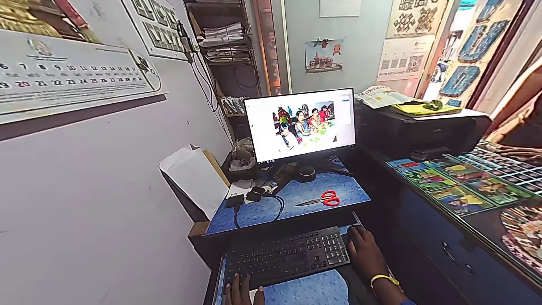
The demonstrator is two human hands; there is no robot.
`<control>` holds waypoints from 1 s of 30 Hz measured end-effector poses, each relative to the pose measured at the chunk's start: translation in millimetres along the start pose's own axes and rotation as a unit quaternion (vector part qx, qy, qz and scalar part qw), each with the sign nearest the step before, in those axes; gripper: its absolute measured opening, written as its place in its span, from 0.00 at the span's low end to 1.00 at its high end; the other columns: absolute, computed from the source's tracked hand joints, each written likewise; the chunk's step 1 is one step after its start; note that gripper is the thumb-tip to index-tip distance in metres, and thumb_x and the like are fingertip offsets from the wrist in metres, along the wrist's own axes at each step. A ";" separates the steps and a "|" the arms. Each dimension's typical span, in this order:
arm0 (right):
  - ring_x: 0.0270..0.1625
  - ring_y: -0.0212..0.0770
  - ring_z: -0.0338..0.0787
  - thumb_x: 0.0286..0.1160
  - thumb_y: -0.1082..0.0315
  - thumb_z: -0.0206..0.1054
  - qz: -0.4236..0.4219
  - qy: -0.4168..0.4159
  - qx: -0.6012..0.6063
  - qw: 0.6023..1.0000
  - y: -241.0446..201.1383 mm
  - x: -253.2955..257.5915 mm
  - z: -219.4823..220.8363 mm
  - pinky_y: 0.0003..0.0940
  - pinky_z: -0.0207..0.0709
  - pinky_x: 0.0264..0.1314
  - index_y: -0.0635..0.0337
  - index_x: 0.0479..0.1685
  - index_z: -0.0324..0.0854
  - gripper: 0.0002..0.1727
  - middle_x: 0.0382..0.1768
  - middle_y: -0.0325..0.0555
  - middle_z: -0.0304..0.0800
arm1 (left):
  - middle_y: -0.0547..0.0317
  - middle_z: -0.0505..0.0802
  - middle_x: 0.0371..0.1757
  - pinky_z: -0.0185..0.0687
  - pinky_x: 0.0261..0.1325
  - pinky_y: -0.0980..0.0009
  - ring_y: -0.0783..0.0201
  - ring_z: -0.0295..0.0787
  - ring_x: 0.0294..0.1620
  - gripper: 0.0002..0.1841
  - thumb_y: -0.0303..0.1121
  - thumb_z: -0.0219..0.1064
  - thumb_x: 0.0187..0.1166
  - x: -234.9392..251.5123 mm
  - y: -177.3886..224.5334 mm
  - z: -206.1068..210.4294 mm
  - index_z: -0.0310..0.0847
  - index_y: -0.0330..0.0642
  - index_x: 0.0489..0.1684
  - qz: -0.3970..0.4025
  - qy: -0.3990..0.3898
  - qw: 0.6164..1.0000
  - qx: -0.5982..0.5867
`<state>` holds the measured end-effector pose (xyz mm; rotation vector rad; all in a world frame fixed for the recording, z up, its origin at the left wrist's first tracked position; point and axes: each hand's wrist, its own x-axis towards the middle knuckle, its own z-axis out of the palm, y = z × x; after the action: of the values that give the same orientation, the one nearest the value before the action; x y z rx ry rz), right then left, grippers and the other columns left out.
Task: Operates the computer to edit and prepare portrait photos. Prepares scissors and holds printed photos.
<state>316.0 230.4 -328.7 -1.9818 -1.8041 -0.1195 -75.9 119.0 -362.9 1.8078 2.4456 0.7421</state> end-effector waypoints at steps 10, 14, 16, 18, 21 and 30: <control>0.82 0.51 0.77 0.75 0.54 0.58 -0.009 0.006 0.000 1.000 0.7 -0.1 1.8 0.51 0.77 0.76 0.44 0.73 0.84 0.27 0.78 0.48 0.79 | 0.38 0.65 0.90 0.51 0.88 0.39 0.31 0.53 0.91 0.33 0.55 0.55 0.82 -0.6 -0.1 0.9 0.76 0.42 0.78 0.005 0.004 1.000 0.002; 0.81 0.51 0.77 0.75 0.54 0.58 -0.008 0.012 0.003 1.000 0.0 0.2 1.6 0.50 0.78 0.76 0.44 0.73 0.84 0.26 0.78 0.48 0.79 | 0.37 0.66 0.90 0.51 0.88 0.39 0.30 0.53 0.91 0.33 0.55 0.56 0.82 0.0 -0.7 1.0 0.77 0.41 0.78 0.006 0.006 1.000 -0.001; 0.81 0.51 0.77 0.75 0.54 0.58 -0.008 0.011 0.006 1.000 -0.2 -0.3 0.5 0.50 0.78 0.76 0.45 0.72 0.84 0.26 0.78 0.49 0.79 | 0.38 0.65 0.90 0.51 0.88 0.39 0.30 0.53 0.91 0.33 0.55 0.56 0.82 -0.2 -0.9 0.8 0.77 0.41 0.78 0.006 0.004 1.000 -0.002; 0.80 0.52 0.78 0.75 0.55 0.59 -0.017 0.021 0.004 1.000 3.2 0.2 5.3 0.50 0.78 0.76 0.46 0.71 0.85 0.26 0.77 0.50 0.80 | 0.38 0.66 0.90 0.53 0.87 0.38 0.31 0.54 0.91 0.32 0.55 0.56 0.82 -1.0 -1.0 1.5 0.77 0.42 0.77 0.004 0.012 1.000 -0.002; 0.79 0.53 0.79 0.75 0.54 0.59 -0.021 0.027 0.001 0.999 4.6 1.1 8.2 0.50 0.78 0.75 0.47 0.71 0.85 0.26 0.76 0.50 0.81 | 0.39 0.66 0.90 0.53 0.87 0.39 0.31 0.54 0.91 0.32 0.56 0.56 0.82 -1.6 -0.7 2.4 0.77 0.44 0.77 0.001 0.017 1.000 0.000; 0.83 0.50 0.76 0.74 0.53 0.60 -0.010 -0.006 0.011 1.000 -0.8 0.6 -0.8 0.49 0.75 0.79 0.45 0.77 0.80 0.29 0.80 0.49 0.77 | 0.40 0.66 0.90 0.53 0.87 0.39 0.32 0.54 0.91 0.32 0.55 0.55 0.81 -0.7 -1.5 4.0 0.78 0.44 0.77 0.001 0.019 1.000 0.005</control>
<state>315.4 230.7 -327.6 -1.9544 -1.8263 -0.0942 -75.9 119.5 -367.3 1.8180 2.4755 0.7716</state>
